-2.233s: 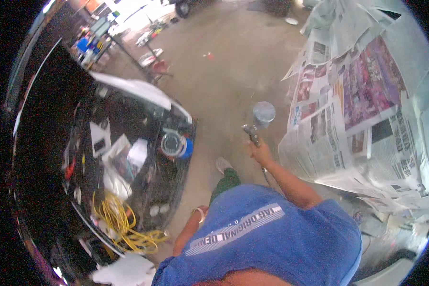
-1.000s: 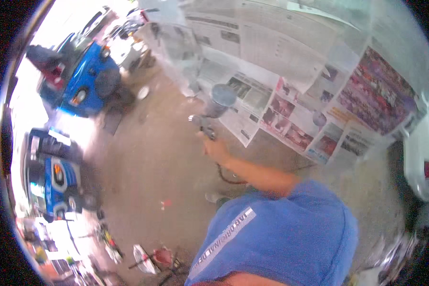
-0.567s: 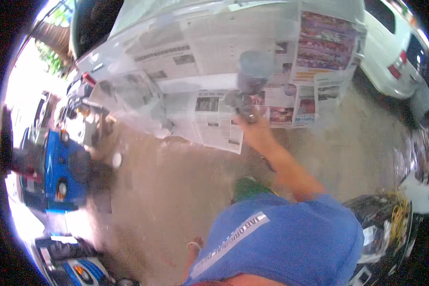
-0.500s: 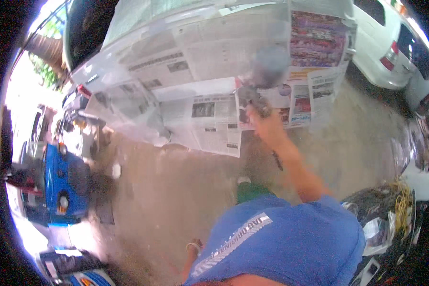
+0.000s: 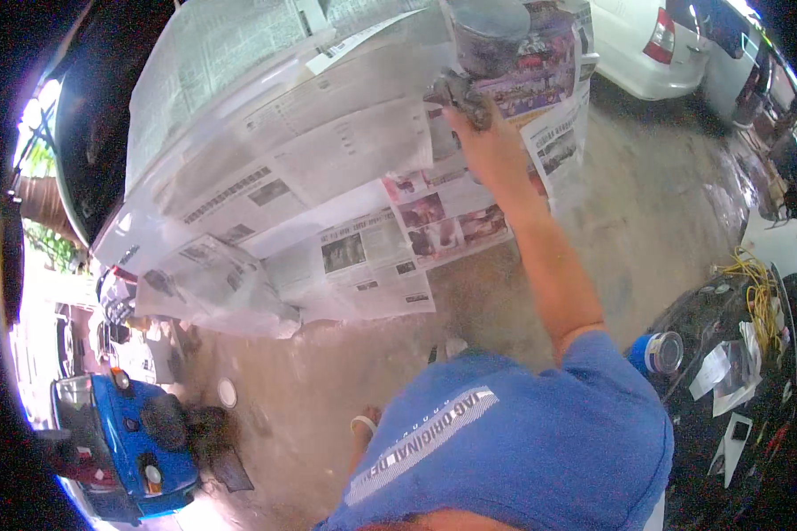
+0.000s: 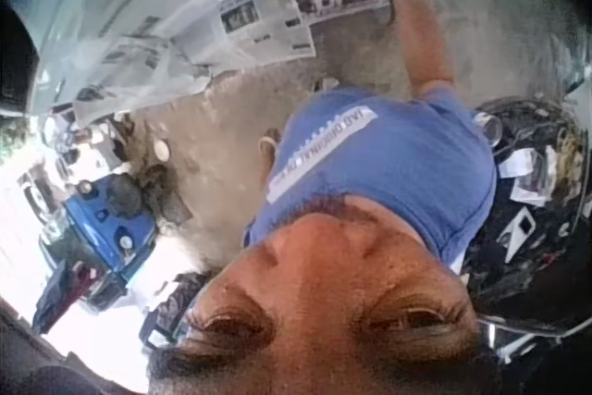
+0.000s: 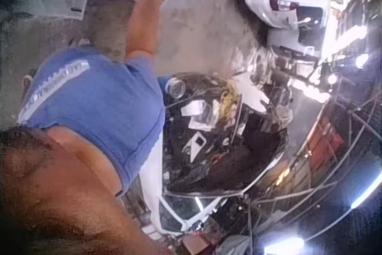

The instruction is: The person uses a spray gun to apply white paint to a car's rear panel and tailgate while moving around the vehicle.

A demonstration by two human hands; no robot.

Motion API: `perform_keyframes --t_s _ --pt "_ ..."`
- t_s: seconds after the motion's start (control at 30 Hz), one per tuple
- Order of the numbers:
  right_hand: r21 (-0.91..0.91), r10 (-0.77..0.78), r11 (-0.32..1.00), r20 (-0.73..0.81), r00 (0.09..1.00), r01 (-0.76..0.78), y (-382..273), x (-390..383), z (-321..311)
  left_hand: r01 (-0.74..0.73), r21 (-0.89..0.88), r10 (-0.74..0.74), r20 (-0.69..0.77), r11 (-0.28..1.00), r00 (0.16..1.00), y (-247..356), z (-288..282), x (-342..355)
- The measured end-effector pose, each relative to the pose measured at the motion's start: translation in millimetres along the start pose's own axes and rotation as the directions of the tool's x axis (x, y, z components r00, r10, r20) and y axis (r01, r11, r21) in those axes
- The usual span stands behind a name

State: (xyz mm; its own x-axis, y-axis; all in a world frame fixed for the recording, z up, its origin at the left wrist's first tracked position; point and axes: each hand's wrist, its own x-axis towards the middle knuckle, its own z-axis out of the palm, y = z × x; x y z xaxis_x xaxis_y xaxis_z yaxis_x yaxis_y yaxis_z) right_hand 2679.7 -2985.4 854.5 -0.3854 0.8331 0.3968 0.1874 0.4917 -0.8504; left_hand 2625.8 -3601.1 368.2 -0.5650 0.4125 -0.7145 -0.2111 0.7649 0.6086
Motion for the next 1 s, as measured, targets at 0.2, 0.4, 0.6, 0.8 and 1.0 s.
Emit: perform_keyframes --t_s 0.2,0.4,0.6,0.8,1.0 --pt "0.07 -0.003 0.998 0.034 0.999 0.001 1.1 11.0 9.7 0.018 0.06 -0.019 0.02 0.998 1.0 27.9 -16.5 25.3" --pt "0.096 0.006 0.995 0.055 0.998 -0.011 -2.2 15.1 14.6 0.246 -0.109 -0.245 0.025 0.963 0.969 32.4 -26.6 37.1" --pt "0.021 -0.067 0.997 -0.084 0.994 0.069 -1.2 16.1 12.4 0.368 -0.397 -0.372 0.069 0.841 0.926 60.4 -27.0 42.1" --pt "-0.037 0.002 0.999 -0.082 0.997 -0.005 -9.6 19.9 0.4 0.335 -0.215 -0.286 0.228 0.918 0.931 45.8 -32.3 48.8" --pt "-0.092 -0.073 0.994 -0.116 0.991 0.062 -8.4 25.7 3.7 0.391 -0.289 -0.334 0.228 0.874 0.915 51.3 -30.5 47.9"
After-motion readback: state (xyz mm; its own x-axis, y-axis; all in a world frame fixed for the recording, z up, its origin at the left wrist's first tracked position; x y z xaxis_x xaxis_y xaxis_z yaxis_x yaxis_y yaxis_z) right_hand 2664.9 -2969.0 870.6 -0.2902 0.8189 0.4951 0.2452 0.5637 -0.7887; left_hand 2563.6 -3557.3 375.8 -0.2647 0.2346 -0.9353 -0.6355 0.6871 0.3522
